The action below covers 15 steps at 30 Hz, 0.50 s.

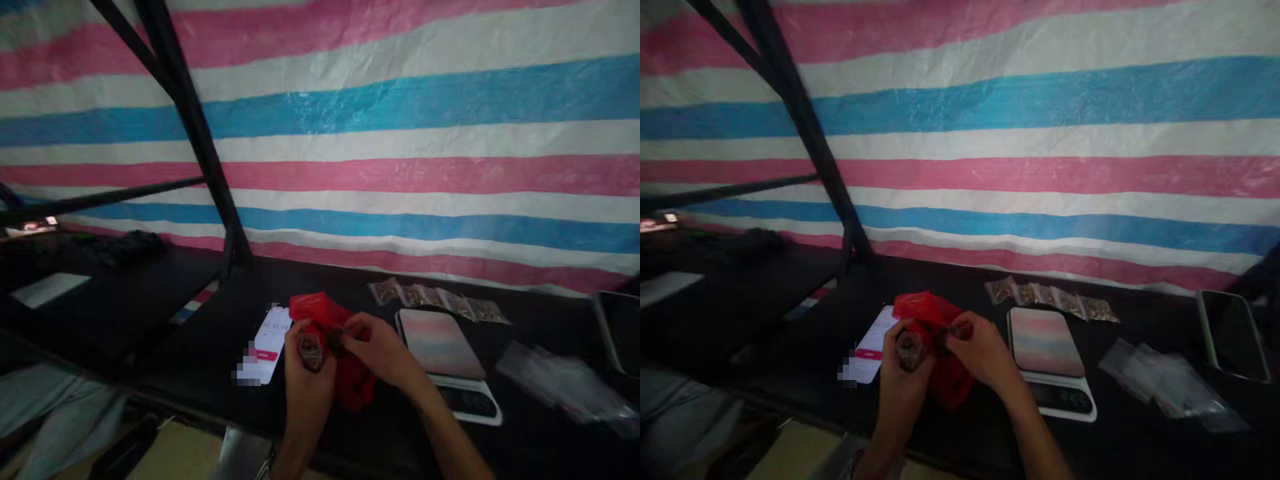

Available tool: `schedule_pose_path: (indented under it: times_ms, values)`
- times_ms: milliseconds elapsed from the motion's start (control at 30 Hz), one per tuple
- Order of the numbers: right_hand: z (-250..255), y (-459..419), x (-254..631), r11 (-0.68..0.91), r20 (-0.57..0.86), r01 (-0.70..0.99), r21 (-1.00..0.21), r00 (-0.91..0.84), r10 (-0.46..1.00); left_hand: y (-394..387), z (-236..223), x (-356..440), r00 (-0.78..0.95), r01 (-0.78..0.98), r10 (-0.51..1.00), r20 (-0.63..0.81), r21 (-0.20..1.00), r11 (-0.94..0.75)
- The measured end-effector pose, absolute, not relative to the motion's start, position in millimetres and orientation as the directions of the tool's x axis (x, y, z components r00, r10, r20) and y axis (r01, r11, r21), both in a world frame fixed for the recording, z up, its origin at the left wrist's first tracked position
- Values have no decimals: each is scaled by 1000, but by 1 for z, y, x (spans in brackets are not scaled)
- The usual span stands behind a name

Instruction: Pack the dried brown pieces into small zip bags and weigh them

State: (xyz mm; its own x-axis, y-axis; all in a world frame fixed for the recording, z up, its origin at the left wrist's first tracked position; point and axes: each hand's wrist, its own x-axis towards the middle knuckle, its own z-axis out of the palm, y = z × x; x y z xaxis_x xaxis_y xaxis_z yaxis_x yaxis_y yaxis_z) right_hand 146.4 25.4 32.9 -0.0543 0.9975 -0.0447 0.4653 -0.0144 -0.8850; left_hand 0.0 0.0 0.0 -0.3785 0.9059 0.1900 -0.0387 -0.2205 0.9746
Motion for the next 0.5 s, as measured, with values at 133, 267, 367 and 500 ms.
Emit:
schedule_pose_path:
  times_ms: [133, 267, 367, 500]
  values:
    - [42, 17, 145, 21, -3, 628, -778, -37, 999, -2, -1, -2, -379, -7, 901, 211, 973, -231]
    - [45, 15, 139, 33, 59, 834, -551, -1, 998, -2, -1, -3, -378, 17, 896, 231, 970, -243]
    - [42, 15, 134, 56, 52, 833, -550, -33, 998, 0, -2, -4, -388, 11, 892, 233, 969, -248]
    - [35, 16, 129, 108, 77, 786, -608, -78, 994, 1, -6, -6, -389, -13, 894, 222, 969, -246]
